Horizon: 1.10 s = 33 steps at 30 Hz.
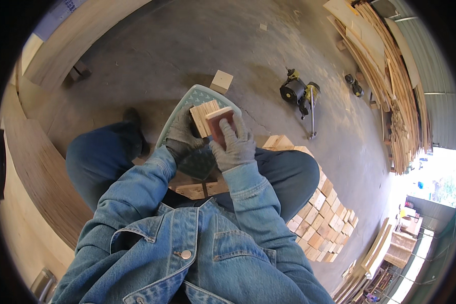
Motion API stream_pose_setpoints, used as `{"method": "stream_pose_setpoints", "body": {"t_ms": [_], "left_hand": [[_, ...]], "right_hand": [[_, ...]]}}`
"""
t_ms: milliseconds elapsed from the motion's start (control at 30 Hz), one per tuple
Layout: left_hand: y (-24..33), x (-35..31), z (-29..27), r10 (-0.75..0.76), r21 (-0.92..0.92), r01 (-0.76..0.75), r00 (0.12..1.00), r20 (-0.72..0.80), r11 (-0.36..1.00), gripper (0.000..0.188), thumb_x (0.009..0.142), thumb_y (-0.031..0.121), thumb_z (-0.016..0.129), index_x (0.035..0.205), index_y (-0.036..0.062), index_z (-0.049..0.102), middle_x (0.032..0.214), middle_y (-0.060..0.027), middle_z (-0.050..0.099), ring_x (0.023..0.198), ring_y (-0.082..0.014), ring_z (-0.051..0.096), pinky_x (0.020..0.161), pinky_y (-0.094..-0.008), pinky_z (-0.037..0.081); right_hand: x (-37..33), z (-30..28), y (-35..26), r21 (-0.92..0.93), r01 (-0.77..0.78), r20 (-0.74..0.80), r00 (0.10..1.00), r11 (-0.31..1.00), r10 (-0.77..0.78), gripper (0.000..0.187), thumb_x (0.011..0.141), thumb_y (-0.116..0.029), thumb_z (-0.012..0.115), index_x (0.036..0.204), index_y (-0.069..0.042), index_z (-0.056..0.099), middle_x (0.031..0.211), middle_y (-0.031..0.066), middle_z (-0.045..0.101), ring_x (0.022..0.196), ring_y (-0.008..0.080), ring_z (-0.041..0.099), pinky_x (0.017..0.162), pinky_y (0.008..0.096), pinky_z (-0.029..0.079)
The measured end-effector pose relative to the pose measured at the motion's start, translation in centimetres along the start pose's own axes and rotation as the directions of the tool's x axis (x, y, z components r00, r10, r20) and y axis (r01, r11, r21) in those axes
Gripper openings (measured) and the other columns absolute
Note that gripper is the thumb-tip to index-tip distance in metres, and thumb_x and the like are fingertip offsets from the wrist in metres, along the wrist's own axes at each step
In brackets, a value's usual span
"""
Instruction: The person sits on the floor and sands small wooden blocks using a sanding block. They handle each block individually, sanding multiple faces before placing it aside and picking up the next one.
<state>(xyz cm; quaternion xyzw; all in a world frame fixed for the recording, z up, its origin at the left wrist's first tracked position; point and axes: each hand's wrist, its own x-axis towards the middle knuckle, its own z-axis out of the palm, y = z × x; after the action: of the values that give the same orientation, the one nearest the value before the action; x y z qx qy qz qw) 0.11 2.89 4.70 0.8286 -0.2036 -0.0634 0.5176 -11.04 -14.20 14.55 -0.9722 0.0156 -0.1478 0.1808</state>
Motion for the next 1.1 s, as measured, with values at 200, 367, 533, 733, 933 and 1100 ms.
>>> {"method": "stream_pose_setpoints", "body": {"t_ms": [200,367,533,733,933,1100], "left_hand": [[-0.6,0.7,0.7,-0.071,-0.100,0.077,0.996,0.053,0.992,0.100,0.064,0.043,0.095,0.146,0.0111,0.048,0.138,-0.0184,0.058,0.134,-0.0366,0.055,0.116,-0.0457,0.044],[-1.1,0.4,1.0,-0.068,0.035,0.067,0.997,0.022,0.997,0.087,0.070,0.043,0.091,0.141,0.0112,0.052,0.135,-0.0168,0.060,0.129,-0.0362,0.058,0.113,-0.0454,0.046],[0.4,0.9,0.8,-0.128,-0.112,0.137,0.988,0.082,0.984,0.076,0.076,0.044,0.086,0.137,0.0114,0.055,0.134,-0.0156,0.061,0.125,-0.0353,0.060,0.110,-0.0446,0.048],[0.9,1.6,-0.1,-0.150,-0.240,0.182,0.978,0.145,0.954,0.068,0.079,0.044,0.082,0.134,0.0115,0.057,0.141,-0.0147,0.058,0.131,-0.0329,0.056,0.114,-0.0439,0.044],[-0.3,1.0,0.2,-0.090,-0.020,0.092,0.991,0.099,0.996,0.075,0.076,0.034,0.084,0.140,0.0122,0.052,0.135,-0.0188,0.057,0.135,-0.0378,0.052,0.118,-0.0455,0.041],[-1.3,0.5,1.3,-0.086,-0.105,0.089,0.996,0.036,0.990,0.072,0.078,0.031,0.083,0.140,0.0120,0.052,0.138,-0.0170,0.058,0.134,-0.0364,0.054,0.118,-0.0455,0.041]], "right_hand": [[-0.6,-0.8,-1.9,-0.037,0.053,0.092,0.995,0.998,-0.049,0.068,0.077,-0.030,0.086,0.140,-0.013,0.067,0.154,0.0197,0.052,0.129,0.0423,0.058,0.108,0.0536,0.047],[2.7,-0.4,-2.9,-0.143,0.062,0.132,0.990,0.988,-0.043,0.063,0.077,-0.032,0.082,0.136,-0.014,0.070,0.151,0.0155,0.056,0.123,0.0429,0.061,0.105,0.0554,0.050],[10.2,1.3,-3.7,-0.191,-0.080,0.165,0.980,0.978,0.112,0.061,0.083,-0.035,0.077,0.140,-0.016,0.066,0.153,0.0099,0.055,0.121,0.0426,0.062,0.105,0.0540,0.050],[8.7,1.5,-3.0,-0.087,0.008,0.155,0.988,0.996,0.005,0.062,0.084,-0.035,0.078,0.142,-0.015,0.065,0.155,0.0108,0.052,0.122,0.0424,0.060,0.107,0.0502,0.049],[-1.3,-1.8,-4.0,-0.149,0.056,0.215,0.976,0.987,-0.022,0.065,0.077,-0.032,0.084,0.137,-0.013,0.068,0.153,0.0130,0.054,0.119,0.0403,0.060,0.102,0.0523,0.049],[0.2,-1.3,-4.4,-0.155,0.092,0.193,0.979,0.984,-0.061,0.064,0.077,-0.032,0.083,0.136,-0.014,0.068,0.153,0.0125,0.054,0.117,0.0395,0.061,0.101,0.0525,0.050]]}}
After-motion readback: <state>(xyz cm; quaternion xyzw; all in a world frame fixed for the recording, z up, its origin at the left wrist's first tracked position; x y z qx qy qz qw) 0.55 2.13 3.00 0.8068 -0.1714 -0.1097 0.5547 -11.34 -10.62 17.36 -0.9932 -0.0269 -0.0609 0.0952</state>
